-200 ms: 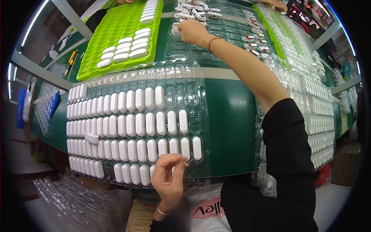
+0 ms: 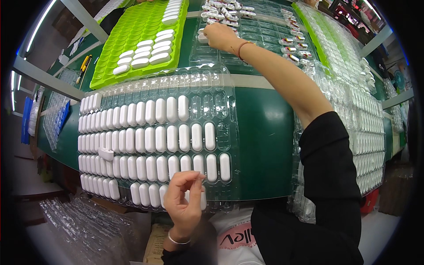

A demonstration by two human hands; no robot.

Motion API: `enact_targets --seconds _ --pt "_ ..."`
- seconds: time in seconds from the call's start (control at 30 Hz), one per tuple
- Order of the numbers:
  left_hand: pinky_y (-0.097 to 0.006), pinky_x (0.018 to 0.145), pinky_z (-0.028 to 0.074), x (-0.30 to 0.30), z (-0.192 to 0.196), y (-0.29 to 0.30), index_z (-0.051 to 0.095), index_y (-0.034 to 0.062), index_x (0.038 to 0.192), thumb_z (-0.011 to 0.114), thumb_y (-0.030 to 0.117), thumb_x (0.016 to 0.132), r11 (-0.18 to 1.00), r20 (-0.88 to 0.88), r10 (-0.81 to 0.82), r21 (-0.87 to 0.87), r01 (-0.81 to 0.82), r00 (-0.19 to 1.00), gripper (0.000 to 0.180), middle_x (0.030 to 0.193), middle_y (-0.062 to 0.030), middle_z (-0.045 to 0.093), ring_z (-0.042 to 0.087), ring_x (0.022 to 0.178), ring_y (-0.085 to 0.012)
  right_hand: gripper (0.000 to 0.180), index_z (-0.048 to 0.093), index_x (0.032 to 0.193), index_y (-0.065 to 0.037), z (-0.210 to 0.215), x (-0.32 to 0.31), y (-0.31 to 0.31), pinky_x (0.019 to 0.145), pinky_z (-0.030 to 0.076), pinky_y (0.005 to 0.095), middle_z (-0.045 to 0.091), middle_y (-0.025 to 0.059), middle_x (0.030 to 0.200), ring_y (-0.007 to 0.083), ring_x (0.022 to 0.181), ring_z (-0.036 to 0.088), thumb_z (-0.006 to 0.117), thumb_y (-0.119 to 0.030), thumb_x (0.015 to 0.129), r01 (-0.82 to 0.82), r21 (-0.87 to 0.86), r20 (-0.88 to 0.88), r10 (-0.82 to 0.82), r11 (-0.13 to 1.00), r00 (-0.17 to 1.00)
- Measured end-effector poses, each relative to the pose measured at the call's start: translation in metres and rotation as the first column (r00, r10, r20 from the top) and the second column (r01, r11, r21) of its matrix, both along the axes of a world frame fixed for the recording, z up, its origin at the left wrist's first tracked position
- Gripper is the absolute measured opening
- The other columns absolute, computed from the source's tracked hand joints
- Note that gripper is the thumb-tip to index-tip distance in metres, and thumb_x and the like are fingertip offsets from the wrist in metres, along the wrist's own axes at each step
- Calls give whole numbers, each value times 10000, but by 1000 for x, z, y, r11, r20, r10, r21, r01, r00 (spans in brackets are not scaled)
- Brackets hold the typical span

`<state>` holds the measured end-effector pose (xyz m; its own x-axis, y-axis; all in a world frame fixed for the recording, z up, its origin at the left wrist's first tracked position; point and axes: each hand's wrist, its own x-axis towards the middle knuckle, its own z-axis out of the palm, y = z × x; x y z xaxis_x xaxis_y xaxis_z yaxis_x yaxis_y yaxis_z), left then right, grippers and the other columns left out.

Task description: The person repeatedly picks up a white earbud case and a clear plastic lid from a stack on a green table. They open the case, place the lid inside, and close it. This process is repeated continuously throughout the video.

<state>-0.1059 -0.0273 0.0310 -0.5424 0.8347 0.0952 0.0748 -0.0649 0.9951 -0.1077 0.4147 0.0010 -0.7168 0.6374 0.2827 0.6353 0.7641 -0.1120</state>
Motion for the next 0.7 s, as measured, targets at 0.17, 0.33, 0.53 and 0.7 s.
enact_targets --seconds 0.17,0.33,0.53,0.7 --pt "-267 548 441 -39 22 41 640 8 1017 689 -45 812 997 -780 -72 -52 52 622 217 774 -60 643 566 615 -148 191 717 964 -66 58 60 -53 745 533 427 704 156 902 335 828 675 607 -166 844 -216 -44 -46 214 975 976" --pt "-382 629 479 -69 10 98 648 53 1039 684 120 861 993 -946 -72 -99 -71 315 193 832 -78 651 602 720 -253 160 692 865 -59 125 188 -127 668 504 442 667 162 765 348 736 645 602 -191 858 -160 30 -290 162 987 943" --pt "-432 703 493 -79 -21 146 590 45 1172 666 218 868 889 -907 -320 -388 -244 275 357 870 -131 666 646 802 -327 386 604 632 -2 136 342 -164 524 404 413 543 163 543 344 536 557 648 -289 887 299 -20 -85 -299 954 950" --pt "-427 691 495 -77 -2 143 582 53 1238 668 115 849 938 -939 -215 -275 -212 268 403 959 -152 673 645 859 -320 335 625 688 -11 112 424 -192 565 440 397 596 132 609 315 591 594 667 -294 862 516 -131 44 -515 846 856"
